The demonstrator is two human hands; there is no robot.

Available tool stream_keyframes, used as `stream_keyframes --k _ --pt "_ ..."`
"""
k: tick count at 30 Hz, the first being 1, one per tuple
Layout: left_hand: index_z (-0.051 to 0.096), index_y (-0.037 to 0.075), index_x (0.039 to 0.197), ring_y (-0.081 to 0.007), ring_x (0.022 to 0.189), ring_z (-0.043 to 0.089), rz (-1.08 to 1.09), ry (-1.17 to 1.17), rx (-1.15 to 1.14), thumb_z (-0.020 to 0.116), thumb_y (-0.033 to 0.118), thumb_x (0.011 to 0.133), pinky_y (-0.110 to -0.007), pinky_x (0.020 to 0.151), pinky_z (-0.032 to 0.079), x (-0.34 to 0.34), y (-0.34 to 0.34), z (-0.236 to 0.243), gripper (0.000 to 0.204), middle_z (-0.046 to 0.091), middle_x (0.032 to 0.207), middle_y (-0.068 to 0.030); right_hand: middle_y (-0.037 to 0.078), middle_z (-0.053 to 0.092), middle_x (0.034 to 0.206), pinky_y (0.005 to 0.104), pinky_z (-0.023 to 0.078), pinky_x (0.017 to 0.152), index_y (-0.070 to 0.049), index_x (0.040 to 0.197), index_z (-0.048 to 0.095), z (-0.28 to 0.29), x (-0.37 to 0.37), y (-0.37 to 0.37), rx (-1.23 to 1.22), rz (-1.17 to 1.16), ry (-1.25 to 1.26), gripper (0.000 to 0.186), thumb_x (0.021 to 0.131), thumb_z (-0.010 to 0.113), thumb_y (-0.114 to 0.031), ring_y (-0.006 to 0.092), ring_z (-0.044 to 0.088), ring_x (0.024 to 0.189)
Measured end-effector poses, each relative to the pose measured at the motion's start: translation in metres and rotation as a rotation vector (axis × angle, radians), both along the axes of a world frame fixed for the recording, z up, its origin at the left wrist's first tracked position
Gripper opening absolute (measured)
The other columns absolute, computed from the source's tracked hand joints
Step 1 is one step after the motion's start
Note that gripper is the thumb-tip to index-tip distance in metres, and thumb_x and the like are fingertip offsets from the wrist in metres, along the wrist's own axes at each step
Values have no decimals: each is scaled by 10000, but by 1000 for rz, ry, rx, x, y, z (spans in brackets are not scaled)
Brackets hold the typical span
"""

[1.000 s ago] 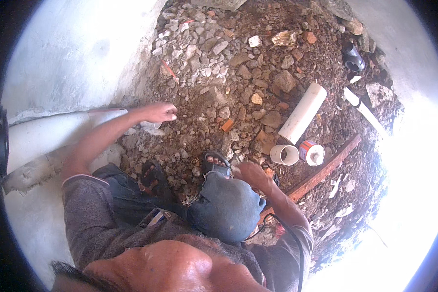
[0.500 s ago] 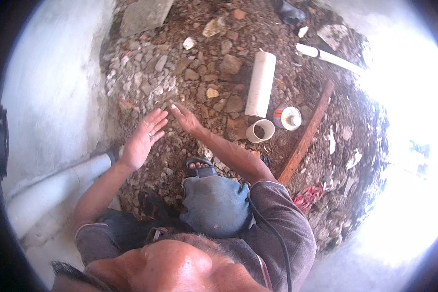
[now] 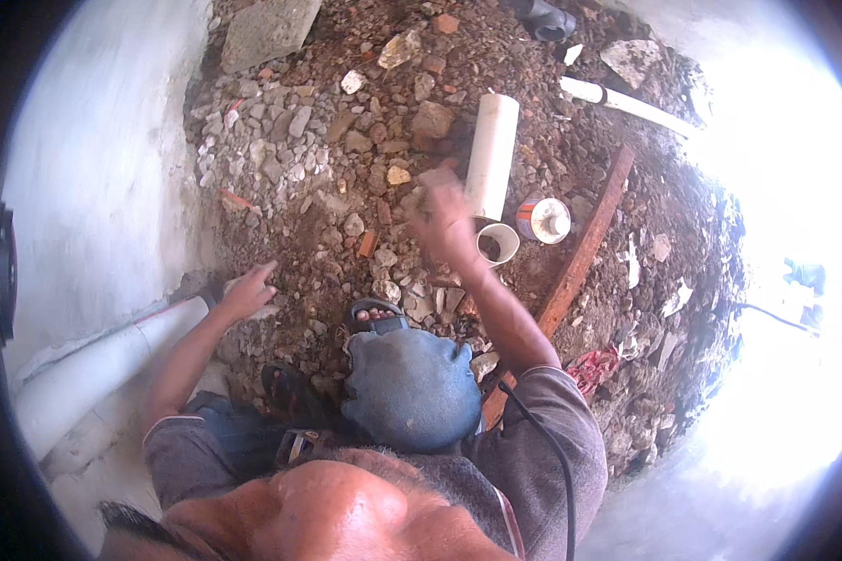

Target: The person uses an angle grinder to cut a section of PVC pipe on a tiled surface, applies adhesive from a small can to the interior and exterior of the pipe and a fitting, and then joins the pipe to a wall-mounted drainage outlet.

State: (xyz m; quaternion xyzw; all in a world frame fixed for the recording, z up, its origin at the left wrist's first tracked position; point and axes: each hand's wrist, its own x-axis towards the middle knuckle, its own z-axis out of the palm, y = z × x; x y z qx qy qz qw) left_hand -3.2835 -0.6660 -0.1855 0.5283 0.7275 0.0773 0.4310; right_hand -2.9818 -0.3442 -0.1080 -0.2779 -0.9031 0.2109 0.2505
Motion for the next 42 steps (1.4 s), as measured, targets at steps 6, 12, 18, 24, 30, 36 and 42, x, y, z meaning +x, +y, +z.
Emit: stream_keyframes --k 6,12,18,24,30,36,42 --pt "436 63 1380 -376 1226 497 -355 -162 -155 567 270 885 -445 1015 420 41 12 -7 552 498 1326 -234 359 342 1376 555 396 1008 -46 1509 51 -67 44 113 -236 -600 -384 1220 661 826 -459 502 412 1255" --pt "434 42 1383 -361 1232 495 -278 -39 -183 546 263 916 -464 1010 422 18 41 17 529 494 1340 -206 249 518 1241 425 461 947 32 1383 229 -100 59 143 -437 -606 -152 1067 615 889 -304 357 556 1105" --pt "455 40 1349 -378 1183 513 -112 24 -140 528 273 931 -477 978 435 -5 -3 9 484 513 1275 -208 214 477 1289 438 481 969 -25 1447 209 -35 25 104 -841 -497 392 914 754 789 -156 310 539 1141" --pt "538 13 1211 -391 1060 579 -298 -27 -171 580 283 874 -515 885 467 21 -38 -25 434 592 1117 -199 193 502 1294 483 453 1023 -14 1426 302 -50 -40 45 -1453 -72 621 728 837 695 -187 334 526 1185" --pt "584 -11 1120 -421 1009 602 -343 -137 -248 583 304 870 -531 863 474 38 -43 -11 402 627 1052 -234 152 509 1253 461 450 1024 -28 1416 300 -115 -161 -66 -1602 44 403 783 774 745 -83 320 517 1175" --pt "591 4 1117 -415 1000 608 -186 -87 -215 565 330 865 -538 856 474 36 -82 -12 413 632 1050 -224 144 472 1254 444 461 985 -45 1362 292 -157 -239 -138 -1566 149 235 860 679 815 -22 295 507 1157" --pt "594 5 1110 -397 1040 608 -101 -50 -366 566 327 856 -518 877 477 20 -101 -17 411 631 1090 -218 144 519 1196 437 489 950 -26 1330 321 -193 -255 -171 -1534 179 211 845 656 831 -24 295 551 1103"
